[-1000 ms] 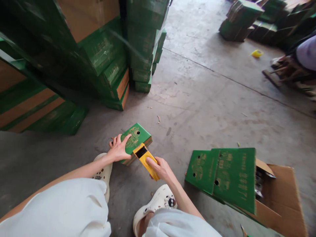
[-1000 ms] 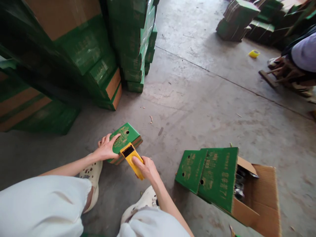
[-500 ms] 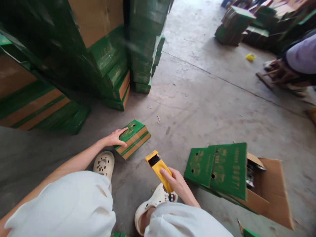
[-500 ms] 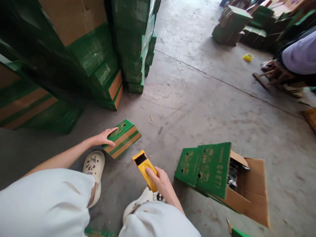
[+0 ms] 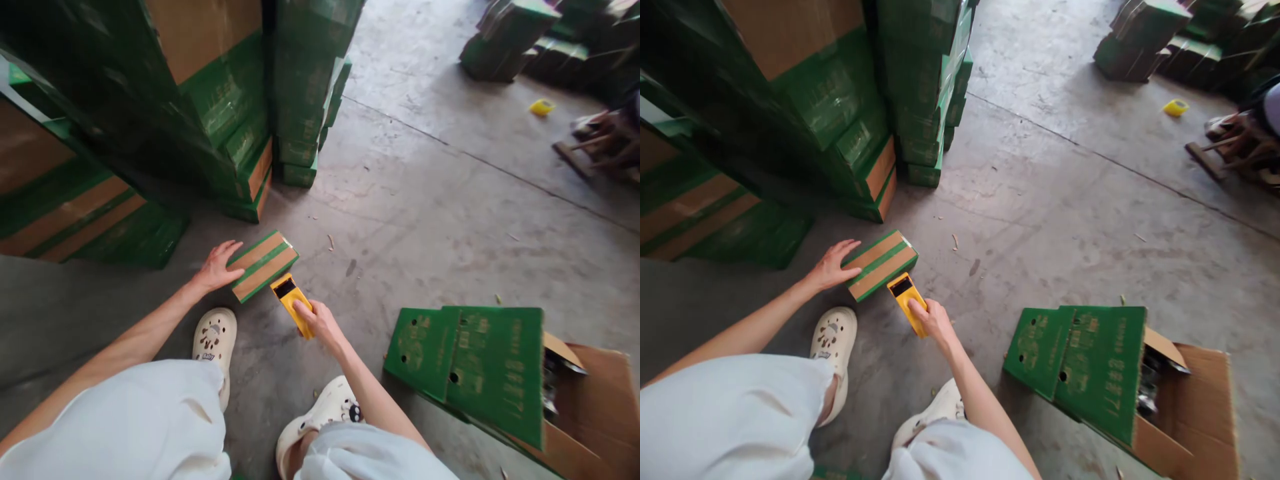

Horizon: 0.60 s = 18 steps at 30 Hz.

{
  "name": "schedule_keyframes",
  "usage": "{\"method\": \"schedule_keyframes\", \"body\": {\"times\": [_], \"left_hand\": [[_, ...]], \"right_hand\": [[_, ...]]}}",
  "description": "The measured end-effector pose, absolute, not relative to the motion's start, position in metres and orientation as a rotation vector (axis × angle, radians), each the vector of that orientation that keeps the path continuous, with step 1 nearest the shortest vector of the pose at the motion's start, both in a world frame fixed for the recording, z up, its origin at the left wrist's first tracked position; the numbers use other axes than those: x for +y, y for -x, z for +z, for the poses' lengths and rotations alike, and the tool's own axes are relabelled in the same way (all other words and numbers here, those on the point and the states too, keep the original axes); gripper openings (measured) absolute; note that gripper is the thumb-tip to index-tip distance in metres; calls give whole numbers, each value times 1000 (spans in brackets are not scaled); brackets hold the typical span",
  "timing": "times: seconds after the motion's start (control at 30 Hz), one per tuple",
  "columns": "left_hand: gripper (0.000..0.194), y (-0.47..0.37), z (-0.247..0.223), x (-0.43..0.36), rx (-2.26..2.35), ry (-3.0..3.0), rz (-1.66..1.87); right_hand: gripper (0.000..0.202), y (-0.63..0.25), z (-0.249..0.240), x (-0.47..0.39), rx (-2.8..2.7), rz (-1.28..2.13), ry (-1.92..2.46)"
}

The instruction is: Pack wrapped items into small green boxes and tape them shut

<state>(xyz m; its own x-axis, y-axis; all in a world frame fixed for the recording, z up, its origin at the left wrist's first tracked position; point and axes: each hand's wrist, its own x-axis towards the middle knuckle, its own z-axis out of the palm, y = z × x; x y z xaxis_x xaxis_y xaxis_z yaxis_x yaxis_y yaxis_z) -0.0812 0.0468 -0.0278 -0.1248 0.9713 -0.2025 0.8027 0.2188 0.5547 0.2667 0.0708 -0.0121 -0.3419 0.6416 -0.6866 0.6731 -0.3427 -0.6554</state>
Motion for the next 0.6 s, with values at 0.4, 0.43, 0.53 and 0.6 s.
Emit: {"method": "schedule_keyframes", "body": {"times": [0.4, 0.43, 0.53, 0.6], "left_hand": [[131, -5, 8, 41, 2157, -1552, 26], [132, -8, 6, 36, 2103, -1502, 55], [129, -19, -7, 15, 1905, -1401, 129], [125, -24, -21, 4, 1814, -1398, 168]], "right_hand": [[54, -292, 22, 70, 1672, -2074, -1673], [54, -302, 28, 69, 1642, -2106, -1649], [54, -327, 41, 61, 1544, -2133, -1605], [51, -331, 41, 52, 1501, -2108, -1613]]}}
